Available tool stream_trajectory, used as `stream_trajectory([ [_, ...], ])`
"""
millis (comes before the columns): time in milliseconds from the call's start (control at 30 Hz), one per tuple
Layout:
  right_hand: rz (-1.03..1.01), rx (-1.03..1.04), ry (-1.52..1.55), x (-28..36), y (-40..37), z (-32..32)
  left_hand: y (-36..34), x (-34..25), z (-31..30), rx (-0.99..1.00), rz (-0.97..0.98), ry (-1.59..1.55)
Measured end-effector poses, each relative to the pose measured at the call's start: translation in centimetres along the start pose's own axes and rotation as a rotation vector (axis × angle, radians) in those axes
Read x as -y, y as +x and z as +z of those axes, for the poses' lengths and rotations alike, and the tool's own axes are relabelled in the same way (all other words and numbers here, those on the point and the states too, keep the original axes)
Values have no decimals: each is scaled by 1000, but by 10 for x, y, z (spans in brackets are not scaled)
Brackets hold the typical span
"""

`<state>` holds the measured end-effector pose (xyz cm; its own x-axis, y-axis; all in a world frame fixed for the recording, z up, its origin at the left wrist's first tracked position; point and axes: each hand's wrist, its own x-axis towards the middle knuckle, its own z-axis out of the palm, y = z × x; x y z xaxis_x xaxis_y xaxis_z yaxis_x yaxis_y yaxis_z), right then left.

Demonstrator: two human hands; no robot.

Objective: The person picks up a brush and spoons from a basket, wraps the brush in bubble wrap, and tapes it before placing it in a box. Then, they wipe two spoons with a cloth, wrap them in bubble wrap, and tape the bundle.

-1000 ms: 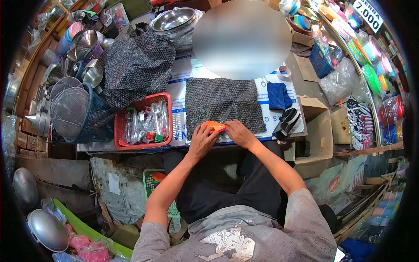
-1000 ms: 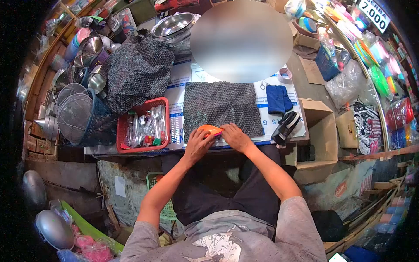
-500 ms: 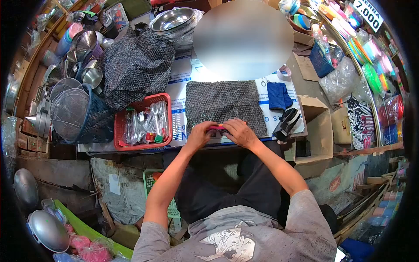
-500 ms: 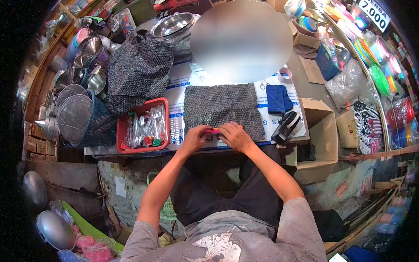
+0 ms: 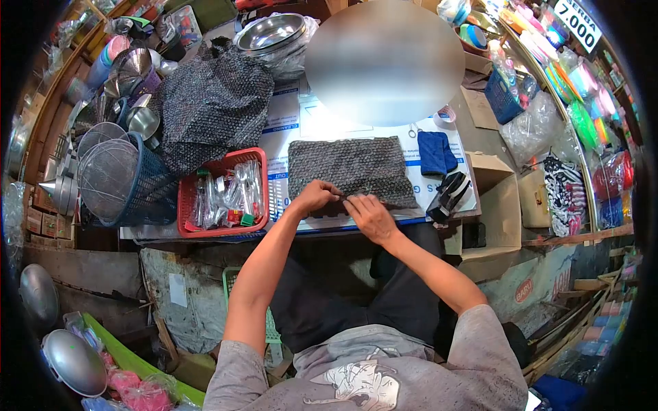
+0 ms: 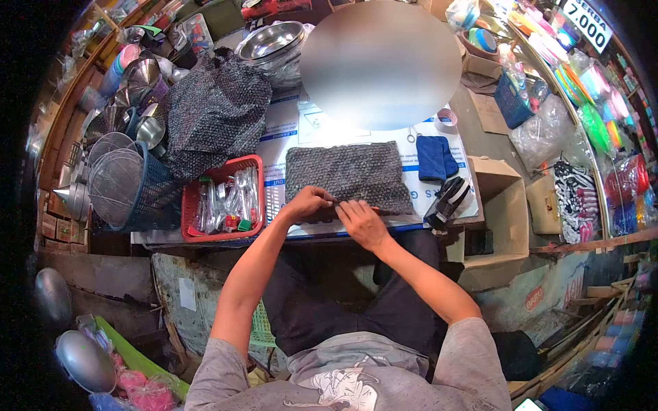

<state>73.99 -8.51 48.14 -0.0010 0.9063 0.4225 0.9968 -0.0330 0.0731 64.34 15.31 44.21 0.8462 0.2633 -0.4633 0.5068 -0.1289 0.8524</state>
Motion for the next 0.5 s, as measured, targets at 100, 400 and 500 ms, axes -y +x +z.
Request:
stream_trajectory([
  [100,73,39,64,14,-5,12,-15,-16,1,2,-167,-79],
  [400,73,106,132,11,-7,32,-20,8,10,1,8,276],
  [500,34,98,86,11,-7,34,-69,-30,33,-544,504,934],
])
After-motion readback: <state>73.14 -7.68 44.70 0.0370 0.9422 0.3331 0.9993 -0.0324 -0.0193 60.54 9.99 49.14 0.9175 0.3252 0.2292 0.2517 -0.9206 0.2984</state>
